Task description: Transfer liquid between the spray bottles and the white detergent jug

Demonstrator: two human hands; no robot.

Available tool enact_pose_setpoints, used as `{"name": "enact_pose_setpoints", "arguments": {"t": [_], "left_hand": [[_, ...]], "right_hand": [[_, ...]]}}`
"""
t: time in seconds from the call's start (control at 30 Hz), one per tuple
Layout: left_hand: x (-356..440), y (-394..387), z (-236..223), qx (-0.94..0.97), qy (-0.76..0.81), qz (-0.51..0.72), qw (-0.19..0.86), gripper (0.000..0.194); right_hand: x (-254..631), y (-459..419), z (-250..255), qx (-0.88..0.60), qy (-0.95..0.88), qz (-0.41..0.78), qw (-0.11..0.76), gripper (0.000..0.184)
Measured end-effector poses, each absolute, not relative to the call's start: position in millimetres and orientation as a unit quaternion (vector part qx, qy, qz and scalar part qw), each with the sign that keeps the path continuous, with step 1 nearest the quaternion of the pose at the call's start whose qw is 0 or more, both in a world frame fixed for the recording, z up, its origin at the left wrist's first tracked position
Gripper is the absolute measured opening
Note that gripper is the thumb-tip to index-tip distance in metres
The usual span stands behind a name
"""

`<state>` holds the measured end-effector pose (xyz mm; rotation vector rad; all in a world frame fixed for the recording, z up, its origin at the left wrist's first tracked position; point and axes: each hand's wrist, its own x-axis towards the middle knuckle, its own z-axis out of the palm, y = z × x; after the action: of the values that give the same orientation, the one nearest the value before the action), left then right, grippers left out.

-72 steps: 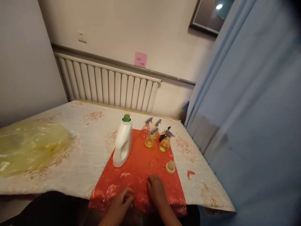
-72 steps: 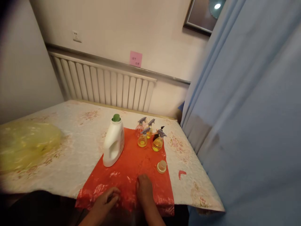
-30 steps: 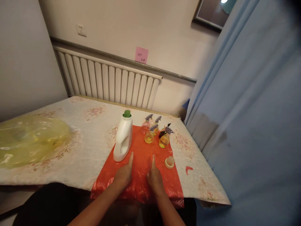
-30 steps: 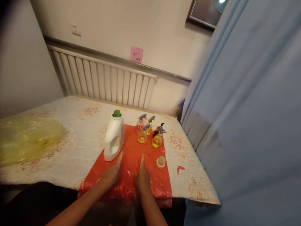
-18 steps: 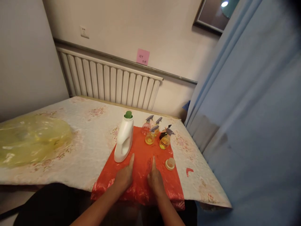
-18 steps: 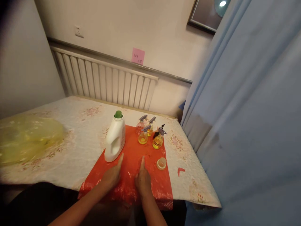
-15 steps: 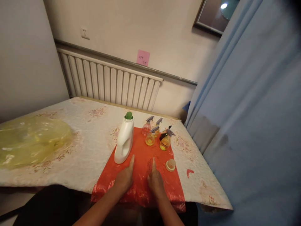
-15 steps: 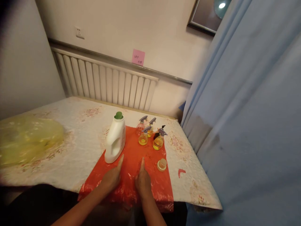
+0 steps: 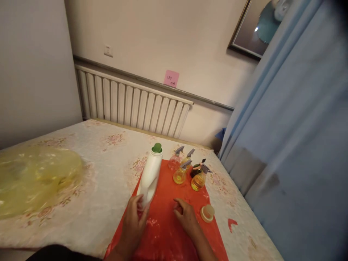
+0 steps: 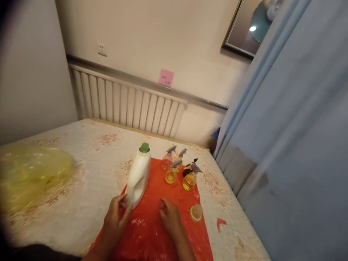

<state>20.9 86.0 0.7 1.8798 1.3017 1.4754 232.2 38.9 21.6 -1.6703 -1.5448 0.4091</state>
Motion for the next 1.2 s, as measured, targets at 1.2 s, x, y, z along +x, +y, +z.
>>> {"name": "enact_pose_setpoints", "arguments": {"t": [1.2], "left_hand": [[2.3,173.5,-1.8,0.668,0.265,0.416,0.557,0.044]], "right_hand": [[172.7,204.9,165.5,-0.522,-0.657,0.242,0.488,0.040]]}}
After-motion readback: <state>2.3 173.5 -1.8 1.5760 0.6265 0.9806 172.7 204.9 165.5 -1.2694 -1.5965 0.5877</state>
